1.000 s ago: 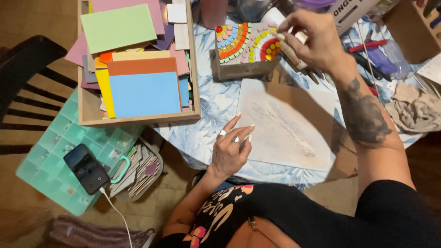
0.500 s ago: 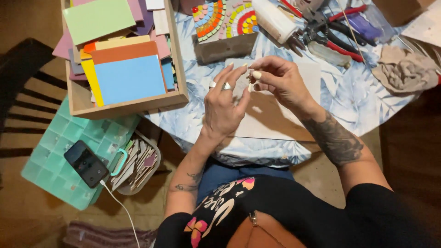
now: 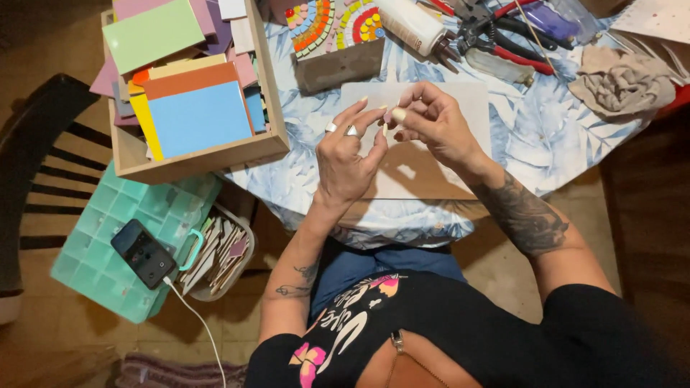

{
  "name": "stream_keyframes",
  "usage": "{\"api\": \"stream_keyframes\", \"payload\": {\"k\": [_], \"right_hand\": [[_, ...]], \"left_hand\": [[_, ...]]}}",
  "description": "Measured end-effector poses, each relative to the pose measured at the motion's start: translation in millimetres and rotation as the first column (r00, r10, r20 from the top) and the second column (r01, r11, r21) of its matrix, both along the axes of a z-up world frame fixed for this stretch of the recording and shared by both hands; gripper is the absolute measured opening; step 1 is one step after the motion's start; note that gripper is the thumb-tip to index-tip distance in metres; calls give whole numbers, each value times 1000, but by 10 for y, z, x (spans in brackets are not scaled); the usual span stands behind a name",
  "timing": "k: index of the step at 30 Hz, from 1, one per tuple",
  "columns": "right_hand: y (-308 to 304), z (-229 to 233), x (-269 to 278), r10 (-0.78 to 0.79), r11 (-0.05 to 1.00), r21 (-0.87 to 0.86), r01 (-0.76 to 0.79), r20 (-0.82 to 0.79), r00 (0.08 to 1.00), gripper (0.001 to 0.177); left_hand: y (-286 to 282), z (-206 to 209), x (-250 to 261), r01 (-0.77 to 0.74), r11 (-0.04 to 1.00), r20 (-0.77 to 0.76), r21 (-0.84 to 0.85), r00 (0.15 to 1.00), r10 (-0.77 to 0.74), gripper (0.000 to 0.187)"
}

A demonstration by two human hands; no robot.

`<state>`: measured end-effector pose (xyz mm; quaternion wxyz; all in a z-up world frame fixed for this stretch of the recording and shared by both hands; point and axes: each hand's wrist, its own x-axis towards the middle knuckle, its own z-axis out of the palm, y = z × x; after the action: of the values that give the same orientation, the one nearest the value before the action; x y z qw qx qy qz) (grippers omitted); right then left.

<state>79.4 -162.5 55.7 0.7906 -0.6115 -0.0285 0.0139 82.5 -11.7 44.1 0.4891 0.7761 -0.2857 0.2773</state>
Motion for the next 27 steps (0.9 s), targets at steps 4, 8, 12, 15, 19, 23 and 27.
{"api": "stream_keyframes", "payload": {"k": [4, 8, 12, 15, 19, 23, 27], "right_hand": [[-77, -72, 13, 91, 991, -104, -89, 16, 996, 22], [-85, -36, -12, 225, 921, -361, -147, 182, 957, 31], [-67, 48, -34, 275, 860, -500, -101, 288, 917, 34], [-61, 42, -57, 268, 857, -508, -81, 305, 914, 30], [-53, 48, -76, 266, 848, -525, -71, 307, 914, 27], [-50, 56, -88, 270, 846, -527, -78, 297, 916, 28], [-57, 25, -100, 258, 833, -550, -54, 301, 918, 27]], "left_hand": [[7, 7, -38, 8, 1000, -7, -20, 1000, -9, 20], [3, -15, -72, 22, 999, -23, -36, 999, -23, 20], [4, 50, -120, 29, 999, -28, -44, 999, -30, 20], [0, 6, -134, 26, 999, -30, -43, 999, -27, 21], [-3, 16, -146, 24, 999, -24, -39, 999, -25, 21], [-11, -15, -160, 27, 999, -2, -38, 1000, -27, 20], [-16, -19, -181, 20, 999, 13, -31, 1000, -20, 20]]}}
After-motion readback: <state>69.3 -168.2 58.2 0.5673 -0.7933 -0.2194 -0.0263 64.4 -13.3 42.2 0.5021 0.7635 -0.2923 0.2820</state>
